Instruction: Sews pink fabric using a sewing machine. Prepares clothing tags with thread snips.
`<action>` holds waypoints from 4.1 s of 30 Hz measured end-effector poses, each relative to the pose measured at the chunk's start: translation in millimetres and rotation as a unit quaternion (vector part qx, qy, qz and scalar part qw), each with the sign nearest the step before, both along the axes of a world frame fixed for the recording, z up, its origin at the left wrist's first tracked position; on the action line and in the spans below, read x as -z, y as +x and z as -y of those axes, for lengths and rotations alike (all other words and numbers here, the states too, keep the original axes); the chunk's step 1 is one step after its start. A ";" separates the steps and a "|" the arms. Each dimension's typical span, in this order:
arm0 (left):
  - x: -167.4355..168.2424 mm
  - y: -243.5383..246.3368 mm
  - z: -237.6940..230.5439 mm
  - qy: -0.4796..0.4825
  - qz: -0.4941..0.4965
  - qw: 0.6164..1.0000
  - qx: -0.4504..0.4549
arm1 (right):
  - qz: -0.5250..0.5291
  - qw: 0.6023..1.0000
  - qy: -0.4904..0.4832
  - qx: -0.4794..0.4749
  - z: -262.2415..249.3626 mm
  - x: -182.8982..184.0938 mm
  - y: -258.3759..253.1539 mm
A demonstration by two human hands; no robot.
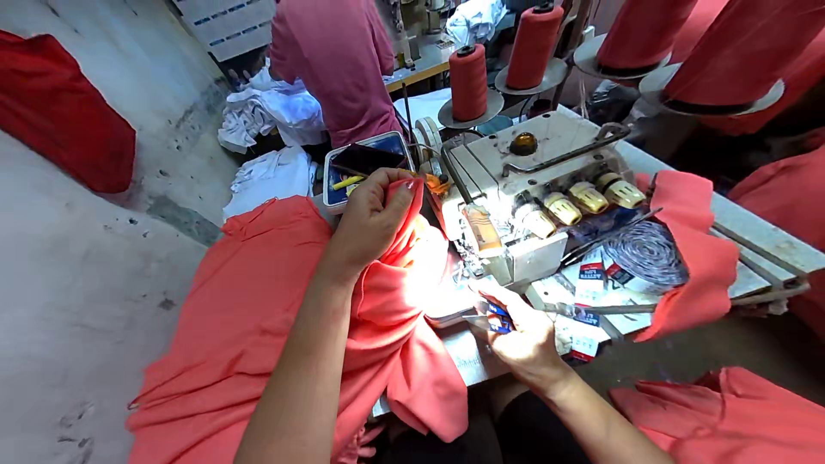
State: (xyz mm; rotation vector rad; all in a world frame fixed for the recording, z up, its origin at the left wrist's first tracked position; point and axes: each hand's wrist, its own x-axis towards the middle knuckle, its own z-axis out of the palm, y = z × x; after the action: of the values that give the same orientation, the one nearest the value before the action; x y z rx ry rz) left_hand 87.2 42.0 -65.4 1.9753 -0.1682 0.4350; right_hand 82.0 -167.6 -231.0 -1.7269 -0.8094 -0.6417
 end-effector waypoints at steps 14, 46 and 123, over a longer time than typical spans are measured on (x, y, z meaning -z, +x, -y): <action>21.4 -82.1 18.1 0.137 0.041 0.978 0.151 | -0.139 0.988 0.023 -0.070 15.0 -29.9 -6.0; 35.7 1.8 37.1 0.341 -0.248 0.902 -0.091 | -0.355 0.919 0.167 -0.048 -6.6 -18.7 -47.1; 124.3 -62.0 173.4 0.012 -0.325 0.943 0.073 | -0.490 0.850 0.175 0.078 125.2 53.6 -54.4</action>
State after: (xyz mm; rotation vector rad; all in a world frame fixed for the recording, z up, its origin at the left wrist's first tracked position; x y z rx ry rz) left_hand 25.2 -131.5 -189.7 2.0102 0.1031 -0.3271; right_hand 27.6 -292.8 -284.6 -1.5016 0.1706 0.0550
